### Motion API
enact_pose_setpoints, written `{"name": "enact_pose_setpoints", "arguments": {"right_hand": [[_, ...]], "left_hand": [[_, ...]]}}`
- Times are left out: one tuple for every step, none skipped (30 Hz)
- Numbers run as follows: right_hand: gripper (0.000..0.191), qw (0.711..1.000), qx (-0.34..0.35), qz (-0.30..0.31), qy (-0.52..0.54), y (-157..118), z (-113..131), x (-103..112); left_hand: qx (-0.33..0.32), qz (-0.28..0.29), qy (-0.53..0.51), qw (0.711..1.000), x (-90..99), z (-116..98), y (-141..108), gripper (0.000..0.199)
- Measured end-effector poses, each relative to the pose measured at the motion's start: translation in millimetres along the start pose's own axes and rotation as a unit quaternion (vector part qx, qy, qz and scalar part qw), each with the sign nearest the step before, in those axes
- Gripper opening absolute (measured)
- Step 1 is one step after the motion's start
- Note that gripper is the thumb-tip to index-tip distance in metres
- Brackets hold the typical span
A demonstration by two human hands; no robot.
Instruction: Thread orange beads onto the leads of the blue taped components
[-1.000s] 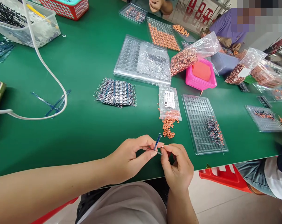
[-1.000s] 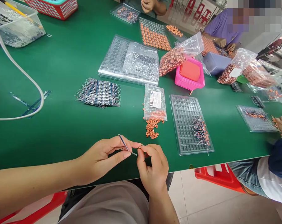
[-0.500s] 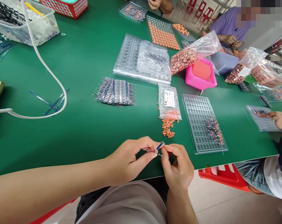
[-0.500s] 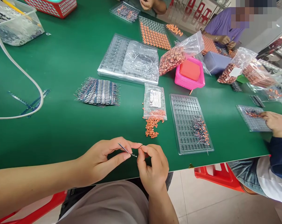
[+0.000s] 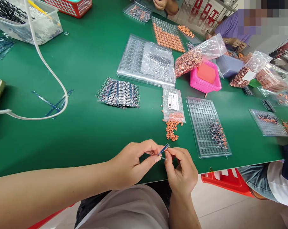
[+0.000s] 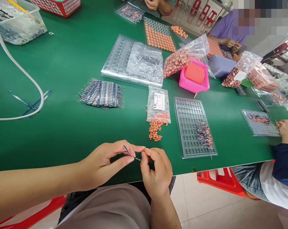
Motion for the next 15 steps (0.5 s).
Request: {"name": "enact_pose_setpoints", "arguments": {"right_hand": [[0.022, 1.0, -0.001, 0.001, 0.001, 0, 0, 0], [0.022, 1.0, -0.002, 0.001, 0.001, 0, -1, 0], [0.022, 1.0, -0.004, 0.002, 0.0, 0, -1, 0], [0.021, 1.0, -0.004, 0.001, -0.002, 0, -1, 0], [0.021, 1.0, -0.003, 0.001, -0.004, 0, -1, 0], [0.022, 1.0, -0.001, -0.001, -0.005, 0, 0, 0], [0.022, 1.0, 0.0, -0.001, -0.006, 0, 0, 0], [0.022, 1.0, 0.0, 0.0, -0.006, -1, 0, -1], [0.022, 1.0, 0.0, 0.0, -0.004, -1, 0, -1], [0.021, 1.0, -0.003, 0.001, 0.0, -1, 0, -1], [0.021, 1.0, -0.008, 0.004, 0.009, -1, -1, -1], [0.02, 1.0, -0.016, 0.008, 0.021, 0, -2, 0], [0.018, 0.999, -0.027, 0.012, 0.037, 0, -3, 0], [0.017, 0.997, -0.04, 0.019, 0.056, 0, -5, 0], [0.015, 0.995, -0.054, 0.028, 0.077, 1, -6, 1]], "left_hand": [[0.0, -0.001, -0.002, 1.0, 0.0, 0, 0, 0.014], [0.0, -0.001, -0.004, 1.0, -0.1, 0, 0, 0.013], [0.001, -0.001, -0.005, 1.0, -0.1, 0, 0, 0.013], [0.002, -0.001, -0.006, 1.0, 0.0, 0, 1, 0.013], [0.004, -0.001, -0.007, 1.0, 0.1, -1, 1, 0.013], [0.005, 0.0, -0.008, 1.0, 0.0, -1, 1, 0.013], [0.007, 0.0, -0.011, 1.0, 0.0, -1, 0, 0.013], [0.011, 0.002, -0.014, 1.0, -0.2, -1, 0, 0.013], [0.019, 0.004, -0.021, 1.0, -0.4, -1, 1, 0.013], [0.033, 0.004, -0.032, 0.999, -0.6, 0, 1, 0.013], [0.052, 0.002, -0.05, 0.997, -0.5, 2, 1, 0.013], [0.075, -0.002, -0.072, 0.995, -0.4, 4, 2, 0.013], [0.099, -0.01, -0.098, 0.99, -0.1, 7, 2, 0.014], [0.12, -0.018, -0.123, 0.985, 0.2, 9, 3, 0.015], [0.137, -0.025, -0.142, 0.98, 0.6, 11, 4, 0.015]]}}
Point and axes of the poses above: each hand's wrist, its own y-axis towards the middle knuckle, its own x-axis out of the back of the hand, z = x × y, the point moved 5 cm from there along y, towards the middle knuckle
